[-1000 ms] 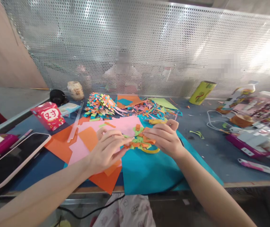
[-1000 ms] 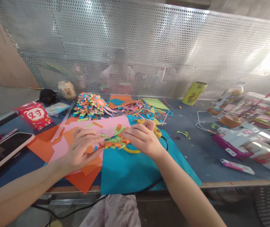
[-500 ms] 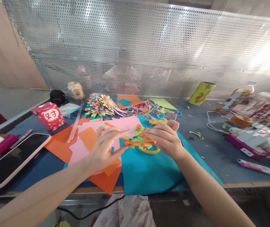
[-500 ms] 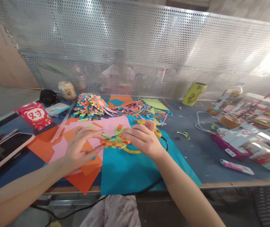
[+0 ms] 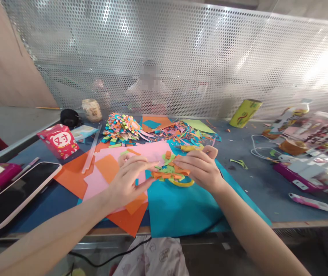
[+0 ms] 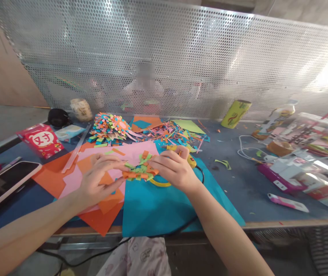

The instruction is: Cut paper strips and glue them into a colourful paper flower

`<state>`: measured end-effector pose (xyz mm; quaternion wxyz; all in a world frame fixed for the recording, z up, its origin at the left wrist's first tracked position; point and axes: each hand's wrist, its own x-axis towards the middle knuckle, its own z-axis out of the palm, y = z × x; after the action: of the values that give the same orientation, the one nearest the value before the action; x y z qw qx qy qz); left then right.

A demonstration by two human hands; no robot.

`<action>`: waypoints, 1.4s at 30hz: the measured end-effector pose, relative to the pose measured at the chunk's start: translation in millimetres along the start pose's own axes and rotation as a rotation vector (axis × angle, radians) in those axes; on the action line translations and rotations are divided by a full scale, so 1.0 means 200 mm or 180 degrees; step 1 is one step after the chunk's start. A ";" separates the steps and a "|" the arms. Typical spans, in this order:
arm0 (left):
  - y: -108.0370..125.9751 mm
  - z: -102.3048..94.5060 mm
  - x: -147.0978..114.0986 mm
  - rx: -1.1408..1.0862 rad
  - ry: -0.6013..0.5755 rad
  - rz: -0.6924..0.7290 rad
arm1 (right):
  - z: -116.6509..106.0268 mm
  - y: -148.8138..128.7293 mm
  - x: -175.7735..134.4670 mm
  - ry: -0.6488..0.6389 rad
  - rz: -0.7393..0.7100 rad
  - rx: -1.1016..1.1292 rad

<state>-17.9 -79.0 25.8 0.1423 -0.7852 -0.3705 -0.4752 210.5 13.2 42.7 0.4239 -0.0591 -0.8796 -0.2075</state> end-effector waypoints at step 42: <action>-0.05 0.03 0.06 -0.2429 0.0328 -0.2795 | 0.11 -0.01 0.01 -0.0521 0.0967 0.1356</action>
<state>-17.3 -64.0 30.8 -0.3431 -0.5296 -0.4565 -0.6272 192.8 20.2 32.1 0.3806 -0.1164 -0.9158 0.0537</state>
